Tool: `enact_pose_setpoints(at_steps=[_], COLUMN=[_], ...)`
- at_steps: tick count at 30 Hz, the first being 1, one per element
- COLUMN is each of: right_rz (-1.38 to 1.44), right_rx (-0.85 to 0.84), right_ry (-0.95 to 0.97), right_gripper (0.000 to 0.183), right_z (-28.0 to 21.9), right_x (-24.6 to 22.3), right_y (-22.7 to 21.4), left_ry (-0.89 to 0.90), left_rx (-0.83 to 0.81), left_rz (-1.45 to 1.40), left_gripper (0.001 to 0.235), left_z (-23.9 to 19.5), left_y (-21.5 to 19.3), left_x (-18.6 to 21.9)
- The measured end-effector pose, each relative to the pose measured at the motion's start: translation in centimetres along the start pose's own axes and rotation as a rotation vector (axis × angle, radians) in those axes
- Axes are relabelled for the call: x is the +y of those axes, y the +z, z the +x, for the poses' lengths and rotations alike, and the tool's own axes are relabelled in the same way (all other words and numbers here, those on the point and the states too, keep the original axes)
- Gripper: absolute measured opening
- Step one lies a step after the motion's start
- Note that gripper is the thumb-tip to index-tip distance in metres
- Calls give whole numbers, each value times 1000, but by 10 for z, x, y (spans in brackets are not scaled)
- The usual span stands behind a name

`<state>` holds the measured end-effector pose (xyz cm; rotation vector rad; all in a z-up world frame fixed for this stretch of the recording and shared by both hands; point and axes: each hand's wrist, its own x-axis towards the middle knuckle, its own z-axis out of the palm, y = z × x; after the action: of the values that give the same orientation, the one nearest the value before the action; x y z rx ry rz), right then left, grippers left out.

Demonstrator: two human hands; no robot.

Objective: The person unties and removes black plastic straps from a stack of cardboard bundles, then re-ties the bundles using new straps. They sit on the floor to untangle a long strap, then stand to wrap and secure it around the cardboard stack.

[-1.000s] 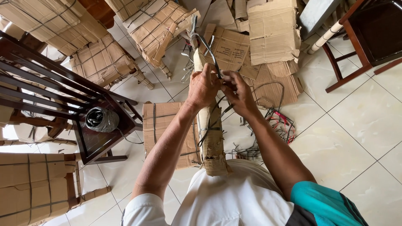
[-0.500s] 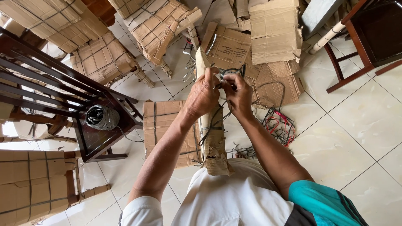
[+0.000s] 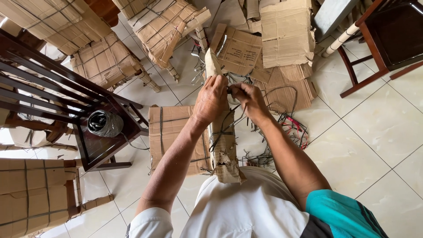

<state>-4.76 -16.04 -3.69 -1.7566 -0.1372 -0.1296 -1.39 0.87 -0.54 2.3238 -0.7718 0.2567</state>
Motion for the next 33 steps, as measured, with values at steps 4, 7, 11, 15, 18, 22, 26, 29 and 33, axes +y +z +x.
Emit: enact_pose_setpoints(at_steps=[4, 7, 11, 15, 18, 22, 26, 29, 33], right_rz=[539, 675, 678, 441, -59, -413, -320, 675, 1137], right_rx=[-36, -66, -73, 34, 91, 74, 104, -106, -57], right_ry=[266, 314, 306, 156, 108, 77, 45, -21, 396], right_gripper=[15, 15, 16, 11, 15, 29, 37, 17, 27], right_z=[2, 2, 4, 1, -2, 3, 9, 8, -1], right_x=[8, 6, 9, -14, 13, 57, 88, 176, 91], right_y=[3, 0, 1, -1, -6, 5, 21, 18, 5], left_ry=[168, 193, 186, 238, 212, 98, -139, -279, -284], left_rx=[157, 189, 185, 192, 201, 164, 57, 39, 18], left_rz=[155, 212, 253, 210, 136, -136, -554, -954, -995], left_gripper=[6, 11, 17, 9, 9, 4, 5, 3, 5], left_z=[-7, -14, -14, -11, -15, -19, -26, -27, -18], left_y=[1, 2, -4, -14, -13, -16, -26, -26, -33], left_x=[-4, -7, -2, 0, -9, -20, -5, 7, 11])
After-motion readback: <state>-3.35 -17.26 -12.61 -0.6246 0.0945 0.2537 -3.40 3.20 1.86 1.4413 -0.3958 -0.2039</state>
